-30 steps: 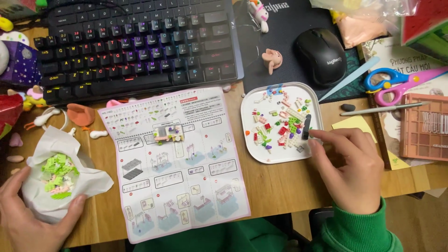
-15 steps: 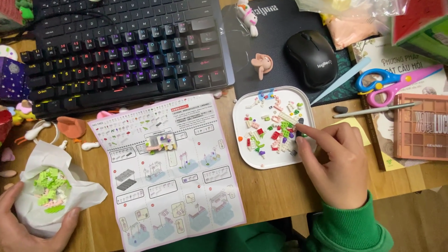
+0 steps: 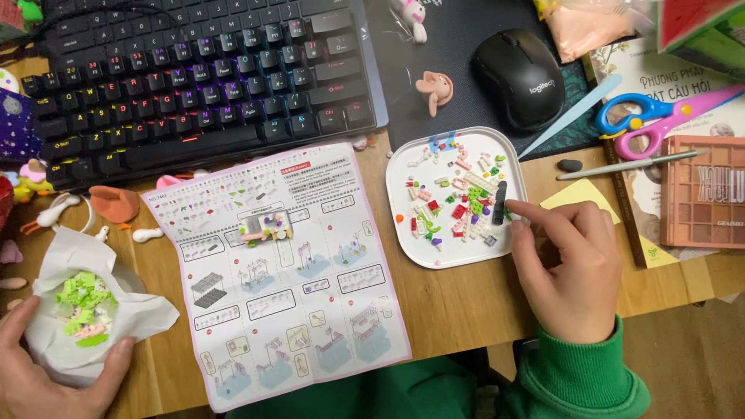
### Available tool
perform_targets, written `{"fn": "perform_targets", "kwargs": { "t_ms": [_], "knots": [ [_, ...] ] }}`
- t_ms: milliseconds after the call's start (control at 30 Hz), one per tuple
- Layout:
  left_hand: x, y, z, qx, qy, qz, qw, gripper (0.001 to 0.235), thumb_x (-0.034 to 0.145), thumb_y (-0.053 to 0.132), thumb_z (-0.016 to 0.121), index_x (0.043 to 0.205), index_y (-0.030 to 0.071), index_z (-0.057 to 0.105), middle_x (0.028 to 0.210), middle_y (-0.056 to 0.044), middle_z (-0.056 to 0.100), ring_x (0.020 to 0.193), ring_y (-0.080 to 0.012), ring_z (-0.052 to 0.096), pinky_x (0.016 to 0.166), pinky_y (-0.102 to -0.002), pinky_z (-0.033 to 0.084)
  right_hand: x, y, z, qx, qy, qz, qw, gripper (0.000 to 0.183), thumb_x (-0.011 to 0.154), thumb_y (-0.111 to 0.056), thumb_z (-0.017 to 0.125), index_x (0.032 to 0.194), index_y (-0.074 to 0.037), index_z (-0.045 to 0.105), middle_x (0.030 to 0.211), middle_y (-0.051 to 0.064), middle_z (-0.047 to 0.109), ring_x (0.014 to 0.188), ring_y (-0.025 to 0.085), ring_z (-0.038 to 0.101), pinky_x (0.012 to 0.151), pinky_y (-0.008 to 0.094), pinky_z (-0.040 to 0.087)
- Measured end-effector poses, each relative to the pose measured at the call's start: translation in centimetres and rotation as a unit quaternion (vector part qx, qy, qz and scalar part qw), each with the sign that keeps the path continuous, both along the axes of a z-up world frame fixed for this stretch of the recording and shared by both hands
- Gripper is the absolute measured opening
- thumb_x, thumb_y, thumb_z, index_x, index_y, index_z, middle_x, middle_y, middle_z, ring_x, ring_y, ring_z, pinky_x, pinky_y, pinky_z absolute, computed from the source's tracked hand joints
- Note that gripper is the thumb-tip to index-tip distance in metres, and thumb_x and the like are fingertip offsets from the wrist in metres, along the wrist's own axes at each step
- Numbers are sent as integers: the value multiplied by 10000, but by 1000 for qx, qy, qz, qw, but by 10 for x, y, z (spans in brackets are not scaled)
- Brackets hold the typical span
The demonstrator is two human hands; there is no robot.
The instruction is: The person assembles a small Lego model by following an instruction manual. They pick up small plastic bricks from a white tray and a paper bag, connect them by hand, and occasionally use tweezers to handle the pieces. The person also flips through the instruction booklet to check the assembly steps.
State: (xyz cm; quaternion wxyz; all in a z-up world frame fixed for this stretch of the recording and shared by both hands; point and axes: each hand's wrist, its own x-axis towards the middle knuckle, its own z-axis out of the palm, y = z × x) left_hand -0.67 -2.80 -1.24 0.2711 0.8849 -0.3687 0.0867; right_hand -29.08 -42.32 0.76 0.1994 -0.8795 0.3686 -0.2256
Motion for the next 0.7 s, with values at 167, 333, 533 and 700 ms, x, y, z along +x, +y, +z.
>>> {"fn": "perform_targets", "kwargs": {
  "t_ms": [167,333,533,700],
  "knots": [
    [0,3,-4,-9,-22,-7,1000,833,731,22,773,1425,-285,430,1391,-429,457,1331,-541,459,1186,-537,358,-4,5,-1,-11,-13,2,1000,221,979,-2,613,1120,-100,752,824,63,446,841,263,460,777,359,391],
    [-3,2,-3,-5,-26,11,1000,831,747,14,799,1435,-282,438,1402,-433,471,1324,-541,475,1174,-540,374,-5,8,-3,-11,-28,-3,1000,225,970,37,618,1080,-100,759,826,61,466,830,257,449,719,342,389],
    [0,7,-5,-16,-47,5,999,873,712,2,828,1424,-307,430,1378,-441,475,1286,-544,490,1119,-552,405,-6,15,-2,-16,-62,-24,998,231,982,63,619,1082,-85,765,832,58,456,832,232,453,715,316,397],
    [-6,0,6,-50,-27,16,998,847,732,-15,811,1418,-277,390,1363,-435,448,1266,-537,479,1105,-544,398,-10,24,-1,-20,-67,-25,997,223,980,59,621,1086,-70,768,837,63,461,829,231,460,727,322,401]
  ]
}}
